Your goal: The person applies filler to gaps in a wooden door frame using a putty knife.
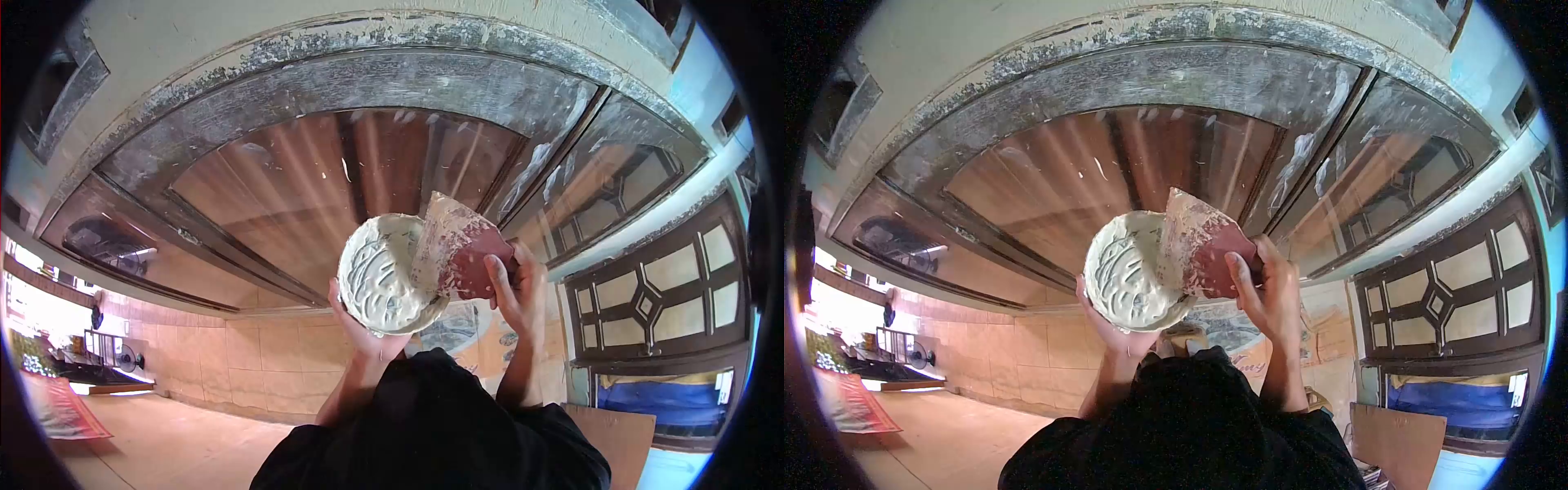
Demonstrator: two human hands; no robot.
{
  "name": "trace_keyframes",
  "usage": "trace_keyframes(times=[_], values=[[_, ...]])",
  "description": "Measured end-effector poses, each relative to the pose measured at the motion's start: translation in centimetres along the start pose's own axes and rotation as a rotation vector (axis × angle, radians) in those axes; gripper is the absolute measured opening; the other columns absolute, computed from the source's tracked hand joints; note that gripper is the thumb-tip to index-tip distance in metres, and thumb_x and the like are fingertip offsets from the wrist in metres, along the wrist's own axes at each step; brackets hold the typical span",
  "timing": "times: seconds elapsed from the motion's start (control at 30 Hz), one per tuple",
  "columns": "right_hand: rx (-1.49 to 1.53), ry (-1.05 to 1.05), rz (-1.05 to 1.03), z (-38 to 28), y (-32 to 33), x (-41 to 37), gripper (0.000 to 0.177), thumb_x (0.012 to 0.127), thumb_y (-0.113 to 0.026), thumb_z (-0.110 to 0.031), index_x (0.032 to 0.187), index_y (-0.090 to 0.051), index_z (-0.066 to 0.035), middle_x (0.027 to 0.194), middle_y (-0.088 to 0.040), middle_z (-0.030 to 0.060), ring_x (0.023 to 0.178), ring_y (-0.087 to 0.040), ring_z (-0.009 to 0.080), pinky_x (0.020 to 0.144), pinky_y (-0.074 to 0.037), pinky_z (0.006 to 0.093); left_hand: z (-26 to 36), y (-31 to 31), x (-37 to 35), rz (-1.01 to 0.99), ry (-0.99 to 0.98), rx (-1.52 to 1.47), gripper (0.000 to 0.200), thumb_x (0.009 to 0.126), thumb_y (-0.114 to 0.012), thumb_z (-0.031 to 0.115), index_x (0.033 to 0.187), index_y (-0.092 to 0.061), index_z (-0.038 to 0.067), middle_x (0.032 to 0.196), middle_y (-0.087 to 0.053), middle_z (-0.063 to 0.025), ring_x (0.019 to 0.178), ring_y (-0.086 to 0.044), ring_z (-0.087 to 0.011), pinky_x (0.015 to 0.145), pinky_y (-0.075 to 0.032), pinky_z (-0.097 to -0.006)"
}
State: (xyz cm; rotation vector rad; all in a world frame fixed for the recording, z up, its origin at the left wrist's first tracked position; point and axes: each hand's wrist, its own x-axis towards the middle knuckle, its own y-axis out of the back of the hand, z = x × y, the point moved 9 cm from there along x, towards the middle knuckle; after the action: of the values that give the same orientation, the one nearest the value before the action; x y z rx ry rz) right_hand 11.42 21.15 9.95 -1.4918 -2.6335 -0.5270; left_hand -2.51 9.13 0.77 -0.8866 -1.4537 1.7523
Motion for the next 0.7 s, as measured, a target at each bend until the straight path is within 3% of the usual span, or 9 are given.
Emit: trace_keyframes(times=[0.1,0.2,0.37,0.47,0.53,0.63,0.67,0.7], values=[[0.048,-0.039,-0.034,1.2,-0.7,0.0,0.020,0.090,-0.058,-0.017,0.081,-0.052,0.000,0.056,-0.051,0.0009,0.043,-0.047,0.0049,0.036,-0.034,0.0214,-0.1,0.5,0.0,0.038,-0.024,0.030,0.069,0.085,-0.037,0.061,0.134,-0.039,0.013,0.134,-0.044,-0.0075,0.122,-0.041,-0.0290,0.102,-0.031,-0.0476],[0.315,-0.141,0.008,3.2,-1.0,0.1,0.016,0.091,-0.057,-0.018,0.089,-0.052,-0.002,0.062,-0.053,0.0000,0.042,-0.046,0.0038,0.035,-0.034,0.0196,0.2,1.0,0.1,0.035,-0.012,0.051,0.068,0.085,-0.037,0.061,0.134,-0.040,0.012,0.132,-0.045,-0.0083,0.121,-0.043,-0.0292,0.101,-0.033,-0.0475],[0.409,-0.183,0.025,4.1,-0.7,0.0,0.016,0.091,-0.056,-0.017,0.093,-0.052,-0.001,0.064,-0.055,0.0009,0.042,-0.046,0.0045,0.035,-0.034,0.0199,0.4,1.1,0.3,0.024,-0.033,0.026,0.069,0.085,-0.037,0.061,0.131,-0.042,0.011,0.131,-0.046,-0.0108,0.119,-0.044,-0.0316,0.100,-0.034,-0.0500],[0.415,-0.085,0.055,2.9,-0.6,0.1,0.023,0.090,-0.058,-0.015,0.106,-0.048,-0.003,0.068,-0.056,0.0018,0.045,-0.049,0.0053,0.035,-0.033,0.0195,0.2,1.6,0.4,0.024,-0.017,-0.006,0.068,0.085,-0.038,0.062,0.131,-0.042,0.011,0.131,-0.046,-0.0108,0.119,-0.044,-0.0317,0.100,-0.034,-0.0504],[0.363,0.019,0.156,1.6,0.2,-0.2,0.039,0.086,-0.062,-0.008,0.118,-0.039,-0.005,0.073,-0.058,0.0041,0.050,-0.053,0.0069,0.036,-0.037,0.0189,0.2,1.8,0.5,0.041,-0.023,-0.009,0.068,0.085,-0.038,0.062,0.131,-0.043,0.012,0.131,-0.046,-0.0107,0.119,-0.044,-0.0315,0.100,-0.034,-0.0504],[0.233,0.103,0.255,2.0,1.1,-1.2,0.054,0.081,-0.065,0.001,0.124,-0.032,-0.008,0.076,-0.058,0.0062,0.056,-0.057,0.0083,0.040,-0.042,0.0191,0.2,1.8,0.6,0.053,-0.018,-0.009,0.067,0.085,-0.039,0.062,0.130,-0.043,0.012,0.130,-0.047,-0.0100,0.119,-0.044,-0.0306,0.100,-0.034,-0.0495],[0.274,0.135,0.288,1.7,1.4,-1.6,0.044,0.078,-0.066,0.004,0.114,-0.041,-0.005,0.078,-0.058,0.0074,0.060,-0.059,0.0093,0.042,-0.046,0.0203,0.0,1.4,0.7,0.018,0.006,-0.024,0.067,0.085,-0.039,0.062,0.130,-0.043,0.012,0.130,-0.047,-0.0098,0.119,-0.044,-0.0302,0.100,-0.034,-0.0490],[0.272,0.139,0.288,1.9,1.7,-1.8,0.044,0.078,-0.066,0.004,0.114,-0.041,-0.005,0.078,-0.058,0.0074,0.060,-0.059,0.0093,0.042,-0.046,0.0203,-0.1,1.1,0.7,-0.017,0.032,-0.039,0.067,0.085,-0.039,0.062,0.130,-0.043,0.012,0.130,-0.047,-0.0095,0.119,-0.044,-0.0298,0.100,-0.034,-0.0485]])
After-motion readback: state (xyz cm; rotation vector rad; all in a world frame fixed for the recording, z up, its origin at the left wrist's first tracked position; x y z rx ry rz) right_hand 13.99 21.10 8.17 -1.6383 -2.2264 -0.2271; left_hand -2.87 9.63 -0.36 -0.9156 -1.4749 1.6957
